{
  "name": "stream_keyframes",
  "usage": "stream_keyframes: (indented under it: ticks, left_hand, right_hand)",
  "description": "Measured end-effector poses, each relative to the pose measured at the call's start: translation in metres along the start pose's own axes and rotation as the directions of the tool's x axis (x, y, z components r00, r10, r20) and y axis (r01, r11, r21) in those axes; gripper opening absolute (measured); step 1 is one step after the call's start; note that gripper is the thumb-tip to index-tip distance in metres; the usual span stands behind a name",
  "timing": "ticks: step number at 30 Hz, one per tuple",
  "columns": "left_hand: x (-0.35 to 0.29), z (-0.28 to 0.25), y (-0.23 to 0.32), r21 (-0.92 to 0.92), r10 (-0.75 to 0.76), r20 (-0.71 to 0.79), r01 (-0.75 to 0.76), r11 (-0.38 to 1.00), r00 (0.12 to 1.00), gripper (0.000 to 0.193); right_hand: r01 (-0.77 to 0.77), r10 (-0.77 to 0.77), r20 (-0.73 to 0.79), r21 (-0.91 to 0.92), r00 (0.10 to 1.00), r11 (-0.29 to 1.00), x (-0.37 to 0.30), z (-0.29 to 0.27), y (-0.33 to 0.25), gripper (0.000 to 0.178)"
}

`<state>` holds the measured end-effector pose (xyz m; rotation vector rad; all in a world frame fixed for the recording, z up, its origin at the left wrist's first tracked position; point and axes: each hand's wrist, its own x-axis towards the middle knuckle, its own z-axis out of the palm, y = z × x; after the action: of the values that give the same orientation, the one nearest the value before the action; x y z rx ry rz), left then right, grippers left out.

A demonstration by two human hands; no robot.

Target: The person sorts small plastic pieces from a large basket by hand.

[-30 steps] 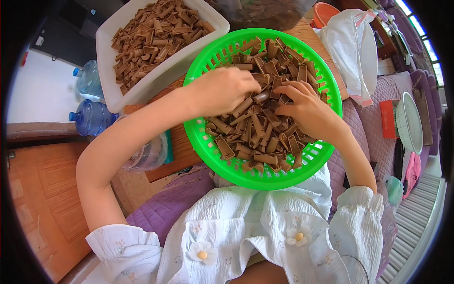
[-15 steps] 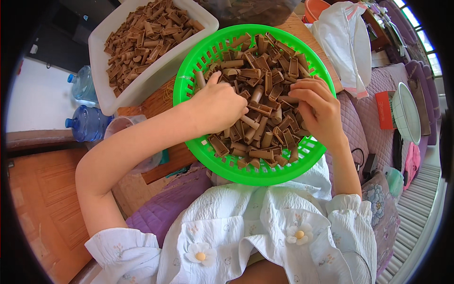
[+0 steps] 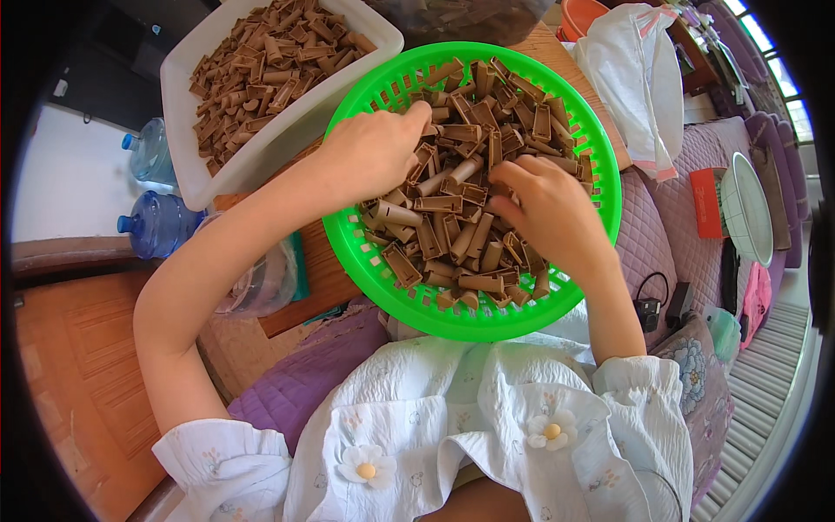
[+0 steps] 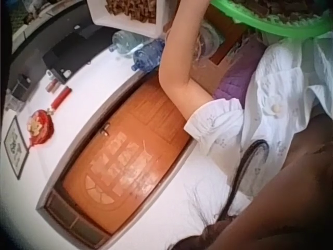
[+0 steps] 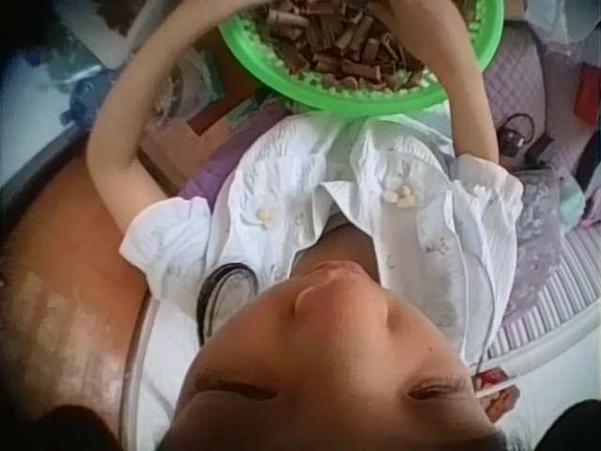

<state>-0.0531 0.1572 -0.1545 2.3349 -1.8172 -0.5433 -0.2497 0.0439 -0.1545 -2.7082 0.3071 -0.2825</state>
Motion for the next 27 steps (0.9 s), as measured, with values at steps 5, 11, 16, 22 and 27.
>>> stream_keyframes:
  ticks: [5,11,16,22,27]
  left_hand:
    - [-0.002,0.000,-0.005,-0.011,-0.040,-0.038,0.040,0.999,0.998,0.024]
    - [-0.004,0.009,-0.003,-0.070,-0.021,-0.044,0.018,0.997,0.999,0.034]
    - [0.006,0.017,0.006,-0.019,-0.023,-0.022,0.022,1.000,0.999,0.039]
    - [0.014,0.034,-0.010,-0.128,0.196,-0.218,-0.227,0.965,0.956,0.035]
    - [0.015,0.039,0.000,-0.150,0.184,-0.229,-0.221,0.964,0.956,0.027]
  right_hand:
    - [-0.053,0.059,0.093,-0.071,0.994,0.996,0.011,0.025,-0.010,0.027]
    - [-0.032,0.032,0.001,0.051,0.999,0.998,0.014,0.021,0.001,0.031]
    - [-0.236,0.336,-0.127,0.488,0.933,0.840,0.013,0.006,0.001,0.045]
    - [-0.186,0.484,-0.131,0.813,0.865,0.552,0.011,0.001,0.025,0.042]
    - [-0.244,0.551,-0.005,0.893,0.835,0.378,0.010,-0.005,0.020,0.031]
